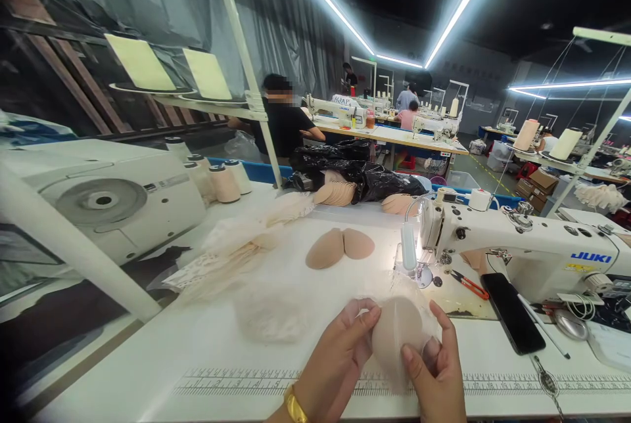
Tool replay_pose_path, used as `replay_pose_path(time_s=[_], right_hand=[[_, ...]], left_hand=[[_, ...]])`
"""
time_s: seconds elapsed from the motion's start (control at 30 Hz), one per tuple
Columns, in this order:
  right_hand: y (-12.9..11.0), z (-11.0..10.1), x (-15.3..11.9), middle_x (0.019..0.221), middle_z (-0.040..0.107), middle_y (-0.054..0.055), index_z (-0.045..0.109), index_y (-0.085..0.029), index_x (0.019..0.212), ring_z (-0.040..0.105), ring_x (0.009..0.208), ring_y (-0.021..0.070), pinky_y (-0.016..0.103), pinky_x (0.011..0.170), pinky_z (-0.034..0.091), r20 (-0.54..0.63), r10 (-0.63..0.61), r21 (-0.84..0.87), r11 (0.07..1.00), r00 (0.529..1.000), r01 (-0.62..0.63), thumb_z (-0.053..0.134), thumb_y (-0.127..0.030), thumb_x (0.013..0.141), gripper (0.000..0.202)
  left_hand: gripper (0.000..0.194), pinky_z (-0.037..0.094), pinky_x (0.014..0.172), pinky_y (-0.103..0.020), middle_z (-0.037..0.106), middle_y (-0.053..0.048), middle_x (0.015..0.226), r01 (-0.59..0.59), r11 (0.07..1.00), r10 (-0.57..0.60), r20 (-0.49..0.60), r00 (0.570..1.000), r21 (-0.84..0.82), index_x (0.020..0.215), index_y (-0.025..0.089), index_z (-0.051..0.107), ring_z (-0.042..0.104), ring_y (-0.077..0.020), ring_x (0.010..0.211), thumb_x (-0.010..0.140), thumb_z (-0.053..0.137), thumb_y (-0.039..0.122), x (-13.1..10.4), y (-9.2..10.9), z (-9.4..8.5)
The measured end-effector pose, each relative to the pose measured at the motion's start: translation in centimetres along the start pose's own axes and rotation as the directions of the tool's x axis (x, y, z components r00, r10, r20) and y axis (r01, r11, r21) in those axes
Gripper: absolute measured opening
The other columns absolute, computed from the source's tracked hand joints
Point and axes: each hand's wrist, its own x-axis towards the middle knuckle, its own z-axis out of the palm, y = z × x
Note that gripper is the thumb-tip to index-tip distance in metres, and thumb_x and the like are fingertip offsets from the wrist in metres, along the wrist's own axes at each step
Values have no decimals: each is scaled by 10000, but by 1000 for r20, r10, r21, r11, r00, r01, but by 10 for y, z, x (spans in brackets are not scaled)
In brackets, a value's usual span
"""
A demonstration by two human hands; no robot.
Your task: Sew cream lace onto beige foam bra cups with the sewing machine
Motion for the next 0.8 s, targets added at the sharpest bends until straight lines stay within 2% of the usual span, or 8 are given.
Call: replay_pose_path(time_s=[0.27,0.33,0.4,0.53,0.67,0.8], right_hand=[[1,-1,1,999,792,60,338,-257,1566,750,959,284,421,879,586,-26,-44,-31,999,999,44,915,-491,713,1056],[0,-2,1,1041,797,74,335,-256,1570,750,997,289,431,918,577,-33,-49,-47,998,998,48,916,-493,712,1062],[-2,-2,1,1068,796,82,335,-260,1575,750,1010,288,435,931,577,-37,-59,-56,997,998,56,915,-492,712,1066],[-2,-3,2,1100,783,96,336,-259,1588,748,994,289,445,907,596,-44,-82,-67,995,996,79,914,-477,716,1069],[1,-6,3,1120,776,105,260,-270,1624,739,1018,293,448,911,592,-7,-102,-70,992,995,101,901,-483,736,1116],[5,-12,4,959,776,58,143,-273,1650,744,885,262,402,822,595,72,-80,-72,994,994,85,902,-482,734,1208]], left_hand=[[345,525,706,-244,622,20,724,-2,990,0,-11,1000,-141,715,162,643,608,-136,700,620,954,277,-2,0,7],[329,533,721,-243,642,14,742,26,989,-25,9,1000,-145,740,161,675,629,-143,725,646,957,303,-4,3,10],[339,542,738,-257,693,-19,805,84,990,-77,73,994,-109,812,157,722,665,-175,789,668,954,358,-4,5,14],[463,551,792,-301,763,-105,930,181,983,-180,193,964,15,954,128,771,705,-255,913,658,954,434,-2,7,19],[492,550,791,-304,780,-130,944,183,982,-187,169,968,43,940,119,773,719,-273,926,614,976,427,1,5,20],[481,561,744,-320,782,-134,924,181,983,-173,149,974,-36,948,125,766,726,-282,878,634,960,434,4,4,19]])
